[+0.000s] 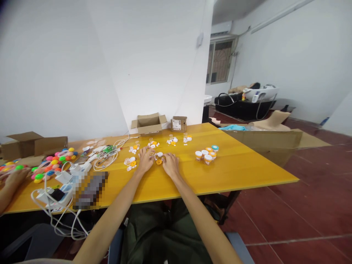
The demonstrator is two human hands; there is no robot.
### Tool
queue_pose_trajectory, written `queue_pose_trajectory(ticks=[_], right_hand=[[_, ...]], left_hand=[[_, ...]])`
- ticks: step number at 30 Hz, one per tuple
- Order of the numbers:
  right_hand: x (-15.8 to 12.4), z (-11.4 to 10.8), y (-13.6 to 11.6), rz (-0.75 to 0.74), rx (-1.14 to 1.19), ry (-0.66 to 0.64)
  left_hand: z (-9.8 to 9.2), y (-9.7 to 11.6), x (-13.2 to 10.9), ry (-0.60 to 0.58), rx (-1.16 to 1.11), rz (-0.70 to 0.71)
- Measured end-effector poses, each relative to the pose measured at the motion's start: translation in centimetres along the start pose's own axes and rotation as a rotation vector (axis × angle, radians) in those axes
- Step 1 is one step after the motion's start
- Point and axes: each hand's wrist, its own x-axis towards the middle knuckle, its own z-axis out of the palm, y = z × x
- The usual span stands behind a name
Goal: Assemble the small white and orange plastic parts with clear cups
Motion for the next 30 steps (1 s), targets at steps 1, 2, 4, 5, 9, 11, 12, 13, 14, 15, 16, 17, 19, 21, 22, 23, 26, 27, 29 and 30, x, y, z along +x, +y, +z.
queue_pose_trajectory(ticks=[1,2,4,5,9,11,12,13,14,15,16,17,19,21,22,23,26,27,29,30], right_hand=[[0.1,0.1,0.1,-0.003,0.017,0.013],[0.1,0.3,0.3,-0.006,0.038,0.024],[0.2,0.7,0.6,-0.007,0.086,0.035],[0.3,0.9,0.8,-0.006,0.109,0.038],[0.5,1.4,1.1,-0.013,0.175,0.057],[0.5,1.4,1.1,-0.017,0.194,0.070],[0.4,1.3,1.1,-0.018,0.198,0.075],[0.4,1.3,1.1,-0.019,0.199,0.078],[0.4,1.2,1.1,-0.022,0.197,0.079],[0.4,1.2,1.1,-0.028,0.192,0.079],[0.4,1.2,1.1,-0.037,0.188,0.078],[0.4,1.2,1.1,-0.047,0.183,0.074],[0.4,1.2,1.2,-0.070,0.172,0.063],[0.4,1.2,1.3,-0.084,0.157,0.049],[0.3,1.2,1.3,-0.088,0.149,0.042],[0.3,1.2,1.3,-0.091,0.143,0.037],[0.4,1.3,1.4,-0.094,0.139,0.025],[0.4,1.3,1.4,-0.093,0.140,0.021],[0.5,1.5,1.5,-0.092,0.144,0.016],[0.5,1.6,1.5,-0.094,0.145,0.017]], left_hand=[[0.1,-0.2,0.1,0.014,-0.008,-0.023],[0.1,-0.3,0.1,0.023,-0.017,-0.043],[0.3,-0.6,0.2,0.024,-0.034,-0.072],[0.3,-0.7,0.2,0.020,-0.042,-0.081],[0.5,-0.8,0.2,-0.024,-0.052,-0.104],[0.6,-0.9,0.2,-0.045,-0.046,-0.119],[0.6,-0.9,0.2,-0.052,-0.046,-0.124],[0.7,-1.0,0.2,-0.058,-0.049,-0.128],[0.8,-1.1,0.2,-0.063,-0.055,-0.130],[0.8,-1.1,0.3,-0.067,-0.063,-0.129],[0.9,-1.2,0.3,-0.070,-0.072,-0.125],[1.0,-1.3,0.3,-0.072,-0.079,-0.120],[1.2,-1.4,0.3,-0.072,-0.089,-0.104],[1.4,-1.5,0.3,-0.075,-0.096,-0.087],[1.5,-1.6,0.3,-0.079,-0.101,-0.078],[1.5,-1.7,0.3,-0.083,-0.106,-0.071],[1.8,-2.1,0.3,-0.085,-0.123,-0.056],[1.8,-2.2,0.3,-0.081,-0.130,-0.056],[1.9,-2.3,0.4,-0.063,-0.145,-0.061],[2.0,-2.3,0.4,-0.055,-0.153,-0.064]])
